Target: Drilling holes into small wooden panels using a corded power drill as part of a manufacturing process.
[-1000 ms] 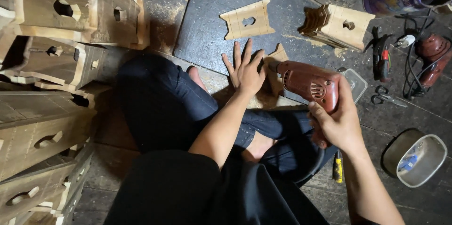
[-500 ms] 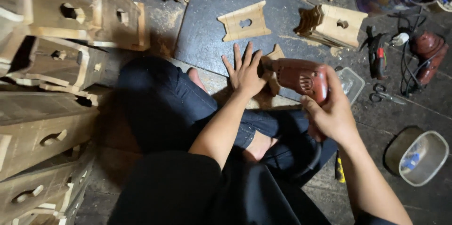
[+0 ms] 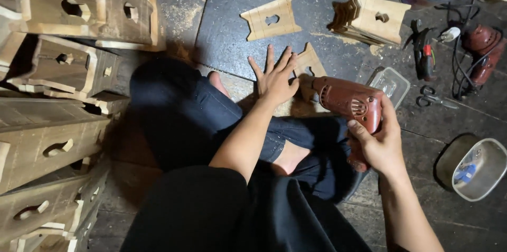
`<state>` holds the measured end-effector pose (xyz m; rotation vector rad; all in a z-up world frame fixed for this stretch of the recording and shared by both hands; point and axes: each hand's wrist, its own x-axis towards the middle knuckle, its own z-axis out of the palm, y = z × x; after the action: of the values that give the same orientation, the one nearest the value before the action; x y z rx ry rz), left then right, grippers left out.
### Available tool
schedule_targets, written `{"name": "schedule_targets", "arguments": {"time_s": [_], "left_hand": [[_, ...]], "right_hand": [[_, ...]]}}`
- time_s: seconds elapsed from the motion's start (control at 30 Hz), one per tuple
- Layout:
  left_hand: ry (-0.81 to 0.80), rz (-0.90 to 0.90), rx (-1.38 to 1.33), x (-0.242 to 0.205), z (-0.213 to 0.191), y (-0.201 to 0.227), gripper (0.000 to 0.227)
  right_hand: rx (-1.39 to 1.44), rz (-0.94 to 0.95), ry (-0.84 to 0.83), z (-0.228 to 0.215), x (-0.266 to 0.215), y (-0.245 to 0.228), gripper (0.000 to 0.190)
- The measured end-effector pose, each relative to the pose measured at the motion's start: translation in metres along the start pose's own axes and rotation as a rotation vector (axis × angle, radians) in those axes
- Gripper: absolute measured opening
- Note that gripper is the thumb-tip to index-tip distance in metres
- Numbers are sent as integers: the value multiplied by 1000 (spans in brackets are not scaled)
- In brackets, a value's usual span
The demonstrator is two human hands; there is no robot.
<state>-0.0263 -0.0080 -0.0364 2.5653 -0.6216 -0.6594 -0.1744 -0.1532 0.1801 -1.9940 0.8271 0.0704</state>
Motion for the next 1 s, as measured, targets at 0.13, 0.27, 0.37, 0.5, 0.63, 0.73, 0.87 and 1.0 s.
{"name": "schedule_targets", "arguments": {"time_s": [0.13,0.27,0.37,0.5,0.63,0.73,0.87,1.0], "left_hand": [[8,-4,12,3,1,1,76],[3,-12,15,3,2,1,77],[-8,-22,7,3,1,1,77],[-68,-12,-2,-1,-9,4,89],[-122,-8,31,-2,-16,7,98],[-119,-13,43,-7,-27,12,97],[-109,-22,74,-7,-17,9,98],[124,293,137,22,2,11,104]], "right_hand": [[19,15,-23,2,2,-8,82],[-27,13,-38,3,3,-18,82],[-162,84,-47,7,-2,-42,83],[-374,113,-94,13,4,-55,89],[-441,106,-107,16,8,-58,94],[-444,102,-107,16,-1,-61,91],[-380,19,-40,-12,-15,-50,86],[-73,-129,52,-60,-48,-28,81]]}}
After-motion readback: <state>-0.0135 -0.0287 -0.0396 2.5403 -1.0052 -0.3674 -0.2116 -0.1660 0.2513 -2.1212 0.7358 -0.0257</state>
